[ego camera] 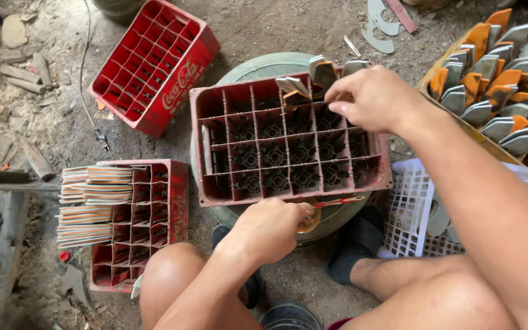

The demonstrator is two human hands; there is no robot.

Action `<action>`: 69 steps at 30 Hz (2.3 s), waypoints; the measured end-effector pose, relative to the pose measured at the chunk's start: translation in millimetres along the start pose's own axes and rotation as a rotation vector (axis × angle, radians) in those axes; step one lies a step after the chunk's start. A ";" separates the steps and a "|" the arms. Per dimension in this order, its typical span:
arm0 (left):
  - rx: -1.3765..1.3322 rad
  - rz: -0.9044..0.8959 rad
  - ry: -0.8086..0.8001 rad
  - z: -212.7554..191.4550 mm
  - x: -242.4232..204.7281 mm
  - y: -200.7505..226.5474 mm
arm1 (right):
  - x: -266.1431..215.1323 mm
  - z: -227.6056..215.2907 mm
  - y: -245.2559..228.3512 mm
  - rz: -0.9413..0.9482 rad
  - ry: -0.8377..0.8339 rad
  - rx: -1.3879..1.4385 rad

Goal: The person sits on the ground and repeatedly picks up a metal blade and an orange plastic piece from a crate. They align and press the two pieces together, then place the assembled unit into a white basket. This process is repeated multiple times.

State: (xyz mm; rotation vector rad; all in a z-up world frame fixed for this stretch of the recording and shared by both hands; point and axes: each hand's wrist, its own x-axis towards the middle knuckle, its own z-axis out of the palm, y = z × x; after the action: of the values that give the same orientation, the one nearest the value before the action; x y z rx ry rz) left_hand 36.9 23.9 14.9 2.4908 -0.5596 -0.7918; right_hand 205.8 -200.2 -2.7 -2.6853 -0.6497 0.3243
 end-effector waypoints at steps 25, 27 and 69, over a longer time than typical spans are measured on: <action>-0.037 -0.136 0.036 -3.1 -12.6 -38.5 | 33.5 79.8 -43.0 0.079 0.422 0.018; -0.037 -0.135 0.042 -4.8 -12.9 -38.5 | 35.1 74.7 -50.7 0.000 0.509 0.002; -0.552 -0.123 1.096 -45.0 -24.2 -47.6 | 68.6 67.1 -44.3 0.036 0.477 0.013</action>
State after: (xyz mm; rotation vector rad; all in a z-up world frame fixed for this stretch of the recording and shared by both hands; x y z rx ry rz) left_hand 57.7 88.3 32.3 2.0191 0.1924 0.3965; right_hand 227.7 -111.4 -55.6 -2.6180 -0.4489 -0.2979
